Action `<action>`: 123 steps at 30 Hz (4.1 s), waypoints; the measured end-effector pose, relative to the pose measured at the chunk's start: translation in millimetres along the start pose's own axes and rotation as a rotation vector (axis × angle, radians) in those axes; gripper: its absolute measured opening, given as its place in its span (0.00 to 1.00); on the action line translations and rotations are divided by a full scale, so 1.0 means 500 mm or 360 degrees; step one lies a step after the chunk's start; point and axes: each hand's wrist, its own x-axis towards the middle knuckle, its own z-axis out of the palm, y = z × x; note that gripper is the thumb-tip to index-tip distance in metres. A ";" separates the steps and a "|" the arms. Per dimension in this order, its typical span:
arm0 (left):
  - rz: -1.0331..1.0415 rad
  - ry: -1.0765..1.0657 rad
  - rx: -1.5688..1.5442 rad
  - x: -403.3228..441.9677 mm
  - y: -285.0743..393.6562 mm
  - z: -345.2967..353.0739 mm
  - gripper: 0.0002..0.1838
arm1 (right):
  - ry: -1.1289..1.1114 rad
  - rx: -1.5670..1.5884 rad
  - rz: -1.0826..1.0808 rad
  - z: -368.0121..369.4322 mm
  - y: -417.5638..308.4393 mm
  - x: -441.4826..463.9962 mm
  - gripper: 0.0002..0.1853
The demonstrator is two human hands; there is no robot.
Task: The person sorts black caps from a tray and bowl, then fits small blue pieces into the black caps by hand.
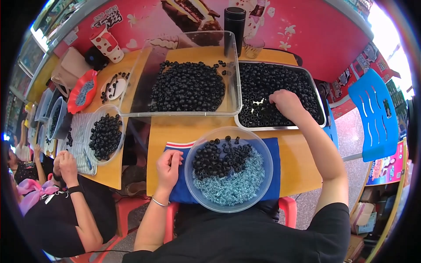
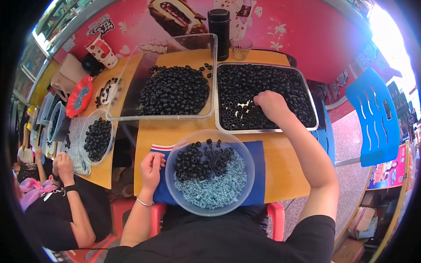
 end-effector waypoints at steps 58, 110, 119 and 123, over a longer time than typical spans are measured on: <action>0.0079 0.0073 0.0096 0.002 -0.016 0.005 0.06 | -0.0175 0.0830 -0.0654 -0.172 -0.228 -0.079 0.07; 0.0066 0.0061 0.0088 0.003 -0.011 0.003 0.06 | -0.0038 0.1051 0.0381 -0.006 -0.016 0.051 0.05; 0.0072 0.0063 0.0129 0.001 -0.016 0.002 0.05 | -0.0045 0.0319 0.0086 0.008 -0.036 0.054 0.06; 0.0036 0.0070 0.0105 0.000 -0.009 0.003 0.05 | -0.0142 0.0305 0.0120 0.003 -0.034 0.055 0.06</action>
